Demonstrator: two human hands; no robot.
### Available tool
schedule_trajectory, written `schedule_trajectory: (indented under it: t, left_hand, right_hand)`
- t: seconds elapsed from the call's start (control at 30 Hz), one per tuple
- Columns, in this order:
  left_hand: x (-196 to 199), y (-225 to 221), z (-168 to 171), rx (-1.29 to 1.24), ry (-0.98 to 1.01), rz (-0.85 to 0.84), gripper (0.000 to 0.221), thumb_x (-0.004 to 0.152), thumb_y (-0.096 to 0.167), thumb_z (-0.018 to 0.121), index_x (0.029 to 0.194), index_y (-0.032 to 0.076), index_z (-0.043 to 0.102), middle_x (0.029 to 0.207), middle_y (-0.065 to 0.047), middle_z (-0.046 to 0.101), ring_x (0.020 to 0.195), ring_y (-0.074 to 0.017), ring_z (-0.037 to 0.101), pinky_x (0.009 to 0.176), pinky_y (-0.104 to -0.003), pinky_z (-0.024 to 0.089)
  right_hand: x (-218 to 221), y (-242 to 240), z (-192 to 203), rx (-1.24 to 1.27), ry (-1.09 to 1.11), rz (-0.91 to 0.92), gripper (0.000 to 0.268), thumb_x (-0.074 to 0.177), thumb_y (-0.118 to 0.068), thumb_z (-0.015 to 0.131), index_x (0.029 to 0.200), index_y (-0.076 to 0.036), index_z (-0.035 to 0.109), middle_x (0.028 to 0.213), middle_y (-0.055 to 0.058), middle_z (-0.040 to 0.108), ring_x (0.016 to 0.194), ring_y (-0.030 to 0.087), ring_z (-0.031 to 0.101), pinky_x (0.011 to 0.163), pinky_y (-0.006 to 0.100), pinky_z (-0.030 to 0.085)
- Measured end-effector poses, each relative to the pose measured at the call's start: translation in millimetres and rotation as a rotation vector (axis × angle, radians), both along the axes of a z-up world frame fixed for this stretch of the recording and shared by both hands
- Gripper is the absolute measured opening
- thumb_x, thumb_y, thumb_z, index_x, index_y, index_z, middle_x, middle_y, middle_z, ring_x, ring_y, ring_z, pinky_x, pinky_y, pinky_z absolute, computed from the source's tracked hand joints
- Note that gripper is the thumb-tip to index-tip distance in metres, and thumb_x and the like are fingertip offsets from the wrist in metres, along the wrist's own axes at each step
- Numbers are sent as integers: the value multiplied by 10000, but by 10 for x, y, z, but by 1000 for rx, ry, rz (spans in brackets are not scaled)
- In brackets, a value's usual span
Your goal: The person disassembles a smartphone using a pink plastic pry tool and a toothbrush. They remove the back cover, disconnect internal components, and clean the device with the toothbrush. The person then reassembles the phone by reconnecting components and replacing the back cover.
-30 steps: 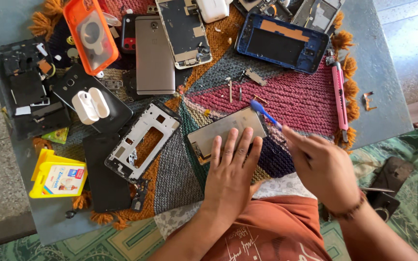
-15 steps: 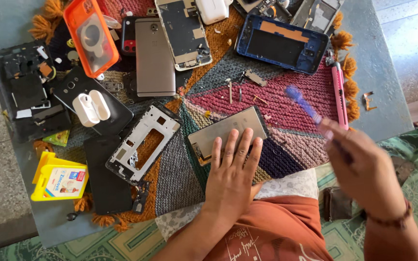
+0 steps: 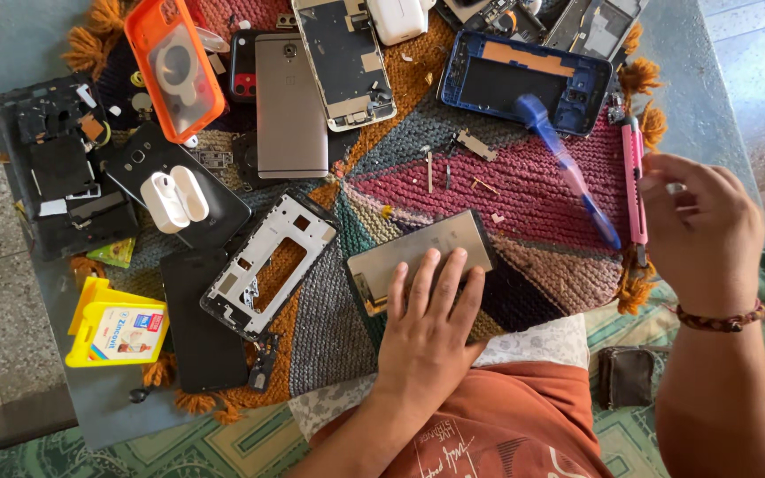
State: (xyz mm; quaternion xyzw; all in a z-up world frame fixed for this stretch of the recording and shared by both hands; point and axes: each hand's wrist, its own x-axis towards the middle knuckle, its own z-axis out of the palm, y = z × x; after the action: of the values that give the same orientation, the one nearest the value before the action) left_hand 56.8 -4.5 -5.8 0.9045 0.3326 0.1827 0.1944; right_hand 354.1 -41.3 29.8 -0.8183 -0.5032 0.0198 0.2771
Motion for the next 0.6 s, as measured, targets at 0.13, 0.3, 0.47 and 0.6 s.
schedule_trajectory:
  t: [0.13,0.3,0.47,0.6]
  left_hand:
    - [-30,-9,8,-1,3,-16,916,700,438,900,1452,100,501,1552,-145,462,1458,-369,398,1196,-621,273]
    - [-27,-1,9,-10,-21,0,804,811,597,768,1410,97,572,1536,-127,484,1445,-363,406,1192,-618,277]
    - [-6,-12,10,8,-5,15,739,924,675,590,1397,106,602,1517,-118,502,1451,-355,417,1202,-607,287]
    - [-11,-9,23,2,-24,30,686,959,648,576,1375,104,621,1514,-118,521,1448,-349,424,1203,-591,294]
  right_hand:
    - [56,-22,-74,-138,13,-36,356,964,-218,843,1264,-52,749,1086,99,742,848,167,718,718,319,554]
    - [193,-54,-186,-152,123,-132,391,902,-158,808,1268,-56,719,1028,83,748,798,159,713,690,309,556]
    - [119,-170,-240,-94,-195,-84,193,1004,-67,761,1191,-20,763,1041,148,695,866,250,679,810,349,574]
    - [-139,-69,-145,-29,-125,241,210,909,-137,722,1054,-2,651,1034,113,633,943,279,625,822,365,523]
